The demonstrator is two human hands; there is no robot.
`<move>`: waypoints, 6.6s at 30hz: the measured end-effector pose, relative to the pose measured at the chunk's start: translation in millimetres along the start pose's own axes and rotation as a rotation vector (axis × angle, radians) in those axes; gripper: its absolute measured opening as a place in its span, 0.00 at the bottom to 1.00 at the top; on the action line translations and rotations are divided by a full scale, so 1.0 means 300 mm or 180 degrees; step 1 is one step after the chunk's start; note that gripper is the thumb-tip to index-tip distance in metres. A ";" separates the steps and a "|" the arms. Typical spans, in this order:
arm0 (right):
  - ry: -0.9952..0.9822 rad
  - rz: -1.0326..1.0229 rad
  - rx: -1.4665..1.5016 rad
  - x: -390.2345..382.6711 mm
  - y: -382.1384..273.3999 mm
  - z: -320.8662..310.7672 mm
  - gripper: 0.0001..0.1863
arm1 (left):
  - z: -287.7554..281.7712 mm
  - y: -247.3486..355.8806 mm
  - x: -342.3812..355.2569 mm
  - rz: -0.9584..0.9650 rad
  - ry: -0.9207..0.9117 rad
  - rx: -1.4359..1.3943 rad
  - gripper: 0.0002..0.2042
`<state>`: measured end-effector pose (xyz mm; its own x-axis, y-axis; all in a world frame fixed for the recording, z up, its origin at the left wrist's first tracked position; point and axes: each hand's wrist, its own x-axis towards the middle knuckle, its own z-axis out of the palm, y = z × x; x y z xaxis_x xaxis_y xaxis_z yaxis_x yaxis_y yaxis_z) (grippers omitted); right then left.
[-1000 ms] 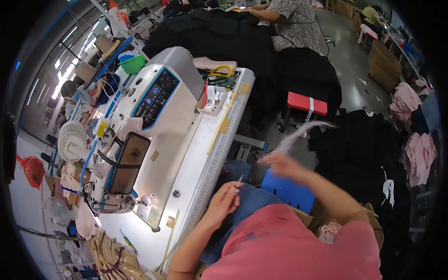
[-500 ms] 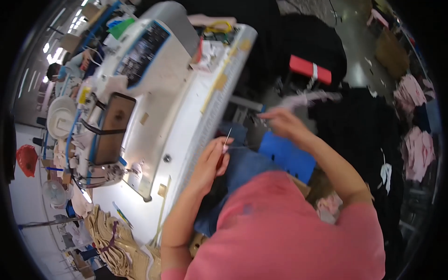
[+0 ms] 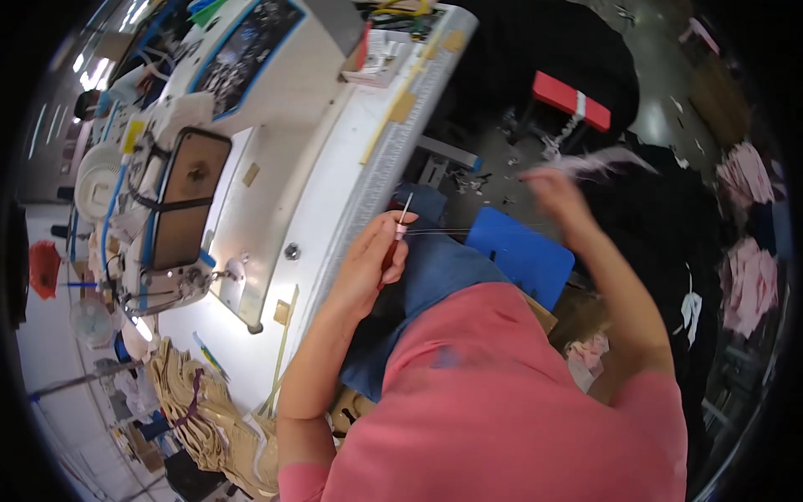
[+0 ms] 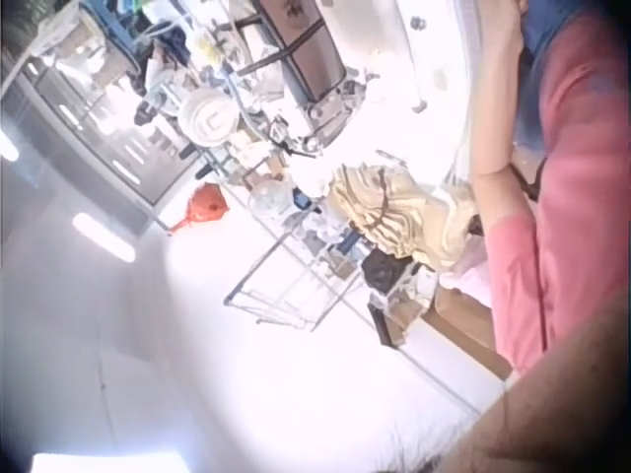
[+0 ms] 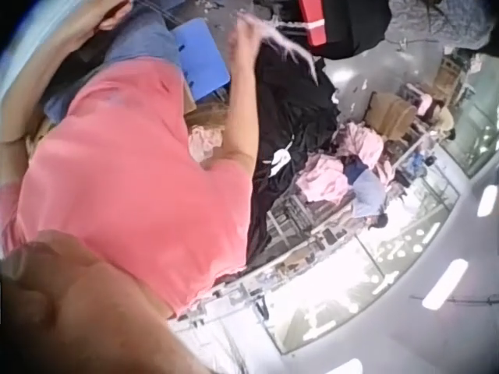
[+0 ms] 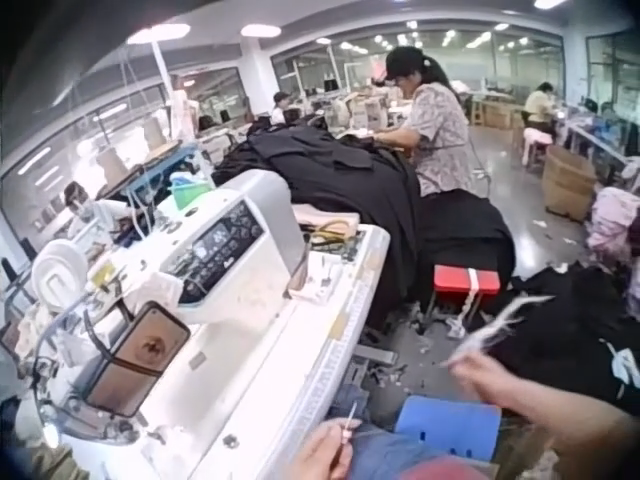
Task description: The person is seen threading and operating an industrial sewing machine to process garment pieces in a factory setting.
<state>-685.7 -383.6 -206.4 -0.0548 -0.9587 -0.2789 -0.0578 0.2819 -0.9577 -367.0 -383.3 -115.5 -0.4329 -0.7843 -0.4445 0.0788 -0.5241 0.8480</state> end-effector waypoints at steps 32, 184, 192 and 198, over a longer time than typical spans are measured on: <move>-0.0397 -0.0307 0.0349 -0.022 -0.078 0.038 0.19 | 0.088 -0.010 0.066 0.0110 -0.0228 0.0208 0.17; 0.1327 0.1957 0.0641 0.059 0.481 -0.459 0.11 | -0.005 0.038 0.091 0.0089 0.0338 0.0111 0.18; -0.1925 0.0003 0.0803 -0.029 -0.127 0.253 0.17 | 0.114 0.004 0.123 -0.0151 -0.0142 0.0146 0.17; -0.0440 0.1279 0.0789 0.021 0.227 -0.182 0.10 | 0.005 0.041 0.098 0.0241 0.0317 0.0213 0.17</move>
<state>-744.5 -368.3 -269.4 0.1096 -0.7765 -0.6205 0.1806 0.6295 -0.7557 -380.1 -412.3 -117.9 -0.3366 -0.8515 -0.4020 0.0465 -0.4415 0.8961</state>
